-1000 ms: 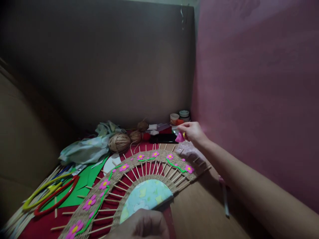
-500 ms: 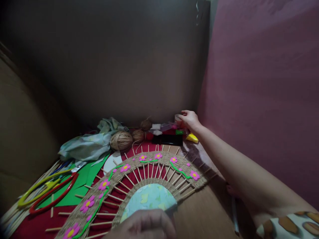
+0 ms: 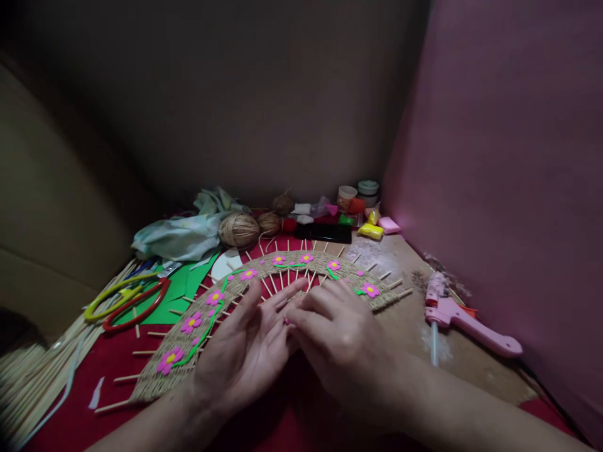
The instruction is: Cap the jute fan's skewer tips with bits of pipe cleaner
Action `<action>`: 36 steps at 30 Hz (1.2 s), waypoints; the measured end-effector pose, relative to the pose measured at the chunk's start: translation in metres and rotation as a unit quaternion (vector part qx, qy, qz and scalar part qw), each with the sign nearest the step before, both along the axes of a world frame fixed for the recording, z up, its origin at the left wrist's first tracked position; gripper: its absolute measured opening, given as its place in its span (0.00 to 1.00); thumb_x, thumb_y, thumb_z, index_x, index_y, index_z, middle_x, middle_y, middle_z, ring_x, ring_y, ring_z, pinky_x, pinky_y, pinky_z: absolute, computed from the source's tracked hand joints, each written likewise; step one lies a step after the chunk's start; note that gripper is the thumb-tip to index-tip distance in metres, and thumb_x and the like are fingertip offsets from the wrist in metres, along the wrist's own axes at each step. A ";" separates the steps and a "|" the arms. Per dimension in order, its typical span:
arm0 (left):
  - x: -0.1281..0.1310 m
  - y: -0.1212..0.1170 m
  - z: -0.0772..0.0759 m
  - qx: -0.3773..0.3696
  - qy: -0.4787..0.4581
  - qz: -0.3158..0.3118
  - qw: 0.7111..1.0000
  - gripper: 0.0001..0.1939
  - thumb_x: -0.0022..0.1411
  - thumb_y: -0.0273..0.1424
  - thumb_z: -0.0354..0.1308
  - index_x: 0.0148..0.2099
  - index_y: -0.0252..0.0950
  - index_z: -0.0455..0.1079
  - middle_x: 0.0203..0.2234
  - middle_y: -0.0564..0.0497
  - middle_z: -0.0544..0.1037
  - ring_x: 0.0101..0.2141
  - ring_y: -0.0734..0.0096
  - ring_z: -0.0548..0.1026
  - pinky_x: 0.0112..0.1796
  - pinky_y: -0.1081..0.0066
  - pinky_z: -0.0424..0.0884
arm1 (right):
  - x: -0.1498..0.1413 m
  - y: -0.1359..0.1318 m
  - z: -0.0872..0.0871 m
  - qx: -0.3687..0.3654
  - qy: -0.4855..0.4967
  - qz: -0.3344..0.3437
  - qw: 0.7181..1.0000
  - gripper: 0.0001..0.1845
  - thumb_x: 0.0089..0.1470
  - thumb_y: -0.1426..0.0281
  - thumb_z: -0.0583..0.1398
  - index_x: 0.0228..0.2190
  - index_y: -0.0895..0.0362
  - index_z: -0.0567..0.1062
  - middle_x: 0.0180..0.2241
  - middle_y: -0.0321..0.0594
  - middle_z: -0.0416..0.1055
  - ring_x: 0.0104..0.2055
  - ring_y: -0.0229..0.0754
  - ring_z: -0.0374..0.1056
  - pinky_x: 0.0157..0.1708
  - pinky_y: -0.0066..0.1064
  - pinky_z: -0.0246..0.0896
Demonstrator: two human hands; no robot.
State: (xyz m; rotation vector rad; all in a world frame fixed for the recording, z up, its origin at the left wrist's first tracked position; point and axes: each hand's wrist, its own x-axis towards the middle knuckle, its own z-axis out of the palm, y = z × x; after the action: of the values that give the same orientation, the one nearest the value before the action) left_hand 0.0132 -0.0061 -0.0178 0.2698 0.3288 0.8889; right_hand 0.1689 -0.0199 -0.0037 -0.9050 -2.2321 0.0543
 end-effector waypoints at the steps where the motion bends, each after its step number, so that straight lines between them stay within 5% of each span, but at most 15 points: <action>1: 0.001 -0.001 0.001 -0.002 0.007 0.004 1.000 0.30 0.64 0.41 0.46 0.61 0.25 0.50 0.48 0.36 0.69 0.46 0.64 0.71 0.47 0.70 0.67 | -0.002 -0.001 -0.007 0.024 -0.015 -0.013 1.000 0.10 0.56 0.76 0.54 0.37 0.59 0.75 0.32 0.44 0.71 0.35 0.41 0.62 0.36 0.36 0.57; 6: 0.005 -0.004 0.004 -0.001 0.022 0.029 0.999 0.30 0.65 0.39 0.45 0.64 0.28 0.46 0.48 0.37 0.69 0.51 0.62 0.68 0.51 0.67 0.64 | -0.011 0.000 -0.024 0.104 -0.011 -0.060 0.993 0.09 0.56 0.75 0.55 0.36 0.62 0.75 0.31 0.45 0.70 0.35 0.42 0.61 0.36 0.38 0.54; 13: 0.008 -0.005 0.000 -0.001 0.046 0.038 0.998 0.30 0.64 0.37 0.48 0.64 0.29 0.48 0.48 0.38 0.70 0.53 0.61 0.66 0.54 0.65 0.60 | -0.017 -0.001 -0.033 0.083 0.033 -0.062 0.994 0.09 0.56 0.75 0.54 0.29 0.61 0.74 0.29 0.42 0.68 0.34 0.40 0.60 0.37 0.38 0.52; 19: 0.010 -0.008 -0.005 0.024 0.046 0.023 0.998 0.28 0.64 0.36 0.50 0.62 0.29 0.52 0.45 0.41 0.71 0.50 0.64 0.68 0.52 0.67 0.62 | -0.016 0.001 -0.035 0.036 0.064 -0.005 0.997 0.11 0.58 0.76 0.51 0.29 0.61 0.73 0.29 0.42 0.69 0.34 0.40 0.60 0.37 0.36 0.55; 26: 0.011 -0.009 -0.007 0.020 0.040 0.006 0.999 0.23 0.64 0.36 0.49 0.58 0.28 0.58 0.42 0.42 0.72 0.42 0.68 0.72 0.42 0.73 0.67 | -0.015 -0.005 -0.036 0.081 0.099 0.059 0.990 0.12 0.58 0.78 0.50 0.34 0.64 0.73 0.30 0.45 0.70 0.37 0.41 0.63 0.43 0.40 0.59; 30: 0.011 -0.008 -0.009 0.034 0.058 0.009 0.998 0.20 0.64 0.37 0.50 0.54 0.30 0.61 0.39 0.43 0.72 0.37 0.70 0.72 0.41 0.71 0.66 | -0.008 -0.006 -0.027 0.042 0.140 0.032 0.989 0.11 0.54 0.80 0.54 0.38 0.61 0.73 0.32 0.43 0.69 0.36 0.39 0.64 0.38 0.34 0.62; 36: 0.014 -0.014 -0.017 0.124 0.096 -0.040 0.987 0.23 0.60 0.41 0.53 0.50 0.29 0.64 0.39 0.40 0.71 0.40 0.61 0.72 0.44 0.63 0.64 | 0.028 0.015 0.000 -0.069 0.264 -0.117 0.955 0.10 0.57 0.73 0.54 0.37 0.54 0.75 0.34 0.39 0.67 0.37 0.35 0.63 0.36 0.26 0.60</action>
State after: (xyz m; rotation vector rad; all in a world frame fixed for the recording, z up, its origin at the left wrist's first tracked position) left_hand 0.0268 -0.0201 -0.0350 0.5975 0.3827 0.8261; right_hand 0.1970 -0.0051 -0.0037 -1.0789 -1.6328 0.3098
